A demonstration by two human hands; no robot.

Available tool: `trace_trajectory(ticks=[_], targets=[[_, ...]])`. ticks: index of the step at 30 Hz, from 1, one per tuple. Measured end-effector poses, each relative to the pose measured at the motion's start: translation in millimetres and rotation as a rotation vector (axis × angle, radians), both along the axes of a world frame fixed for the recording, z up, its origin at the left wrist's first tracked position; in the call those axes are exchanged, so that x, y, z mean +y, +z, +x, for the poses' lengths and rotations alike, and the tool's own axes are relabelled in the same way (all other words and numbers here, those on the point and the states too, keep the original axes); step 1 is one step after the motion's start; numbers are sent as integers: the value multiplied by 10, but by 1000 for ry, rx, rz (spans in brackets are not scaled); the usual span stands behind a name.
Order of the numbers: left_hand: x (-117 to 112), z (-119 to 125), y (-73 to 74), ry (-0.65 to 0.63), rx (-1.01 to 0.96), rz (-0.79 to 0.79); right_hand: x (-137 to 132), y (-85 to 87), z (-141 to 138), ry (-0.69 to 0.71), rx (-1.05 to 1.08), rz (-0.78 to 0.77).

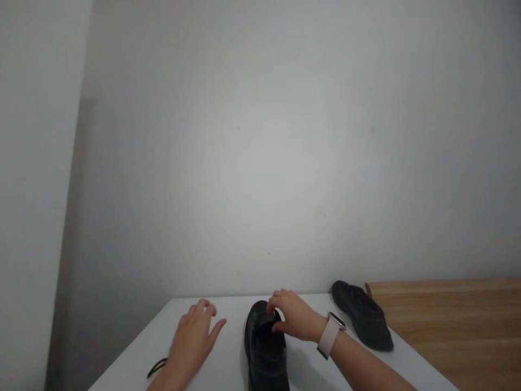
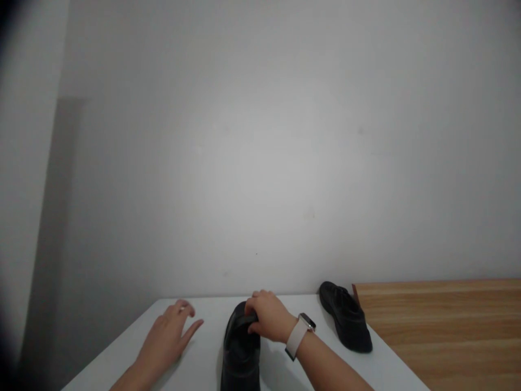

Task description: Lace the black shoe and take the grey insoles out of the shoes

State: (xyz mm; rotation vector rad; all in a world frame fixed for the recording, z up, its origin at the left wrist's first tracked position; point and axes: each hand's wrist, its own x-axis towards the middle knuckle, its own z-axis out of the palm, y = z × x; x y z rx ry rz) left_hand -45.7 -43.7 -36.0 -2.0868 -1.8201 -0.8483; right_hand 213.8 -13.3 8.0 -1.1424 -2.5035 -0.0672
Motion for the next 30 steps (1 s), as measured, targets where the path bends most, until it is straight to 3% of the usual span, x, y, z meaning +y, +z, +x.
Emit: trace_trajectory(ticks=[3,5,9,15,18,21,26,30], targets=[[55,438,73,-348,-233,-110,107,-55,-6,7,23,-66],[166,667,42,-433,-328,-188,153,-74,-19,-9,51,-74],[474,855,-97,-378,-373,-191,218,-98,-51,-81,113,-50],[694,832,-198,-310,-506,-89,366,-209,-117,-173,340,-54],[678,806,-209,-292,-608,-37,313,-188,-129,-117,525,-8],[615,775,-188,-315,-691,49,100,-100,-126,38,642,77],[452,775,-76,-414,-794,258,-322,-32,-138,236,398,-70],[367,821,-39,-475,-855,343,-496,-46,-190,161,60,-46]])
